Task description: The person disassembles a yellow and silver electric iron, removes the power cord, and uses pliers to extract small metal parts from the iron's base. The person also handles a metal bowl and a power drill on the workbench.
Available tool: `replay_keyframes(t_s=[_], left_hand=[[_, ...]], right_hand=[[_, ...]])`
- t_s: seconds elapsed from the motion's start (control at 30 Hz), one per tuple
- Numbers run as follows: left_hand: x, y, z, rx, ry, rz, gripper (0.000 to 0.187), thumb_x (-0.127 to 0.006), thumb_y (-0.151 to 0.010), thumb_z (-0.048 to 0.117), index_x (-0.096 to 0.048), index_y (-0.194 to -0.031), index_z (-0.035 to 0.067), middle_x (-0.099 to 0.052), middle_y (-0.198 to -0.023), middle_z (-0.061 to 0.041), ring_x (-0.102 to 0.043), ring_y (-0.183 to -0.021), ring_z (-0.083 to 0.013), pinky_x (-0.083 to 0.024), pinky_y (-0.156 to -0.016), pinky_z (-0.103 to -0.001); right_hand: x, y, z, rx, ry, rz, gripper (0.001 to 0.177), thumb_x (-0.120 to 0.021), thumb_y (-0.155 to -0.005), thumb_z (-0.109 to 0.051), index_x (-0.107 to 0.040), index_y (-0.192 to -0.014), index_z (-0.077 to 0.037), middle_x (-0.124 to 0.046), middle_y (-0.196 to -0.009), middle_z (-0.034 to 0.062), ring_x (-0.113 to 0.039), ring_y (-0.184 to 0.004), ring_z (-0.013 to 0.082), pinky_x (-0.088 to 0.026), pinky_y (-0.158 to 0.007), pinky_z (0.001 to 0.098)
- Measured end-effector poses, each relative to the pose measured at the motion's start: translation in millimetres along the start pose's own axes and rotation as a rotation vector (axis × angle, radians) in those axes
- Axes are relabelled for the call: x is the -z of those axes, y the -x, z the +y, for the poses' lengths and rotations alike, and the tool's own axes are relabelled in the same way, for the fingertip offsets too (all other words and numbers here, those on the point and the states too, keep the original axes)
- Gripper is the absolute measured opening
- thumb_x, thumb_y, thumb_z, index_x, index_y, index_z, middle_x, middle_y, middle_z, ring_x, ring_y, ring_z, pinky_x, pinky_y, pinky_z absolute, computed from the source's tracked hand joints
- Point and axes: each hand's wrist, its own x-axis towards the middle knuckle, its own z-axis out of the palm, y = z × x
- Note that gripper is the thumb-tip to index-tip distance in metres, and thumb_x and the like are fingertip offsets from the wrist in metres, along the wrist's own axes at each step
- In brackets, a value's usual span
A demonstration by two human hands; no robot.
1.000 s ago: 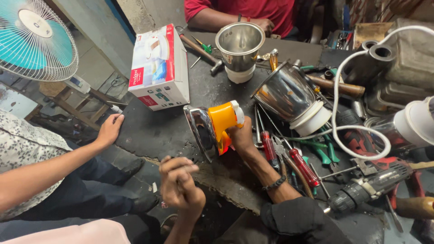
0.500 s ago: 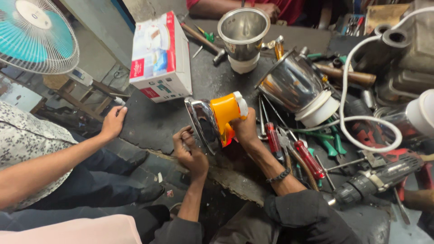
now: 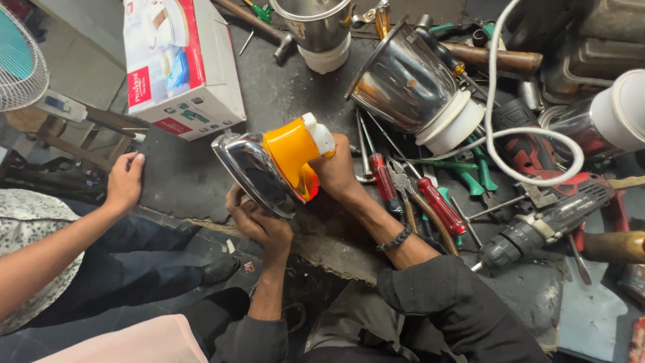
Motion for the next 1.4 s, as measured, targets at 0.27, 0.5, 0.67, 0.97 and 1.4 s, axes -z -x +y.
replay_keyframes(t_s=[0.27, 0.5, 0.67, 0.97, 1.4], left_hand=[[-0.5, -3.3, 2.1, -0.056, -0.071, -0.004, 0.038, -0.041, -0.113, 0.025, -0.051, -0.136, -0.004, -0.058, -0.124, -0.013, -0.064, -0.108, -0.0198, -0.052, -0.098, -0.035], [0.5, -5.3, 11.5, -0.128, -0.163, -0.048, 0.035, -0.043, -0.114, 0.023, -0.053, -0.135, -0.002, -0.060, -0.125, -0.013, -0.064, -0.113, -0.0223, -0.051, -0.102, -0.037], [0.9, -0.3, 7.9, 0.092, 0.183, -0.097, 0.042, -0.042, -0.110, 0.034, -0.046, -0.134, 0.000, -0.057, -0.123, -0.013, -0.070, -0.103, -0.0233, -0.060, -0.091, -0.040], [7.3, 8.9, 1.6, -0.245, -0.151, -0.115, 0.064, -0.050, -0.108, 0.059, -0.051, -0.134, 0.000, -0.056, -0.128, -0.014, -0.059, -0.116, -0.0244, -0.049, -0.104, -0.039], [6.4, 9.8, 0.6, -0.177, -0.077, -0.104, 0.056, -0.062, -0.107, 0.050, -0.053, -0.134, 0.001, -0.054, -0.125, -0.011, -0.064, -0.109, -0.0180, -0.061, -0.092, -0.033]], right_hand=[[-0.5, 1.1, 2.1, -0.011, -0.040, -0.007, 0.010, -0.060, -0.088, -0.005, -0.068, -0.085, 0.001, -0.069, -0.080, -0.0022, -0.063, -0.076, 0.0054, -0.051, -0.066, 0.0269], [-0.1, 3.4, -8.2, -0.010, -0.031, -0.023, 0.017, -0.066, -0.093, -0.014, -0.067, -0.083, -0.001, -0.067, -0.078, -0.0032, -0.061, -0.074, 0.0039, -0.050, -0.064, 0.0249], [0.7, 4.7, -4.6, -0.057, -0.043, 0.024, 0.012, -0.062, -0.091, -0.007, -0.067, -0.082, -0.001, -0.065, -0.077, -0.0037, -0.059, -0.071, 0.0038, -0.047, -0.061, 0.0248], [-2.1, 0.1, -9.1, -0.151, -0.093, 0.079, 0.011, -0.060, -0.088, -0.002, -0.067, -0.081, -0.001, -0.063, -0.069, -0.0012, -0.057, -0.060, 0.0056, -0.044, -0.055, 0.0254], [-7.2, -1.4, -35.5, -0.272, -0.072, 0.103, 0.009, -0.063, -0.088, -0.006, -0.071, -0.087, -0.002, -0.063, -0.069, -0.0024, -0.057, -0.059, 0.0055, -0.045, -0.055, 0.0237]])
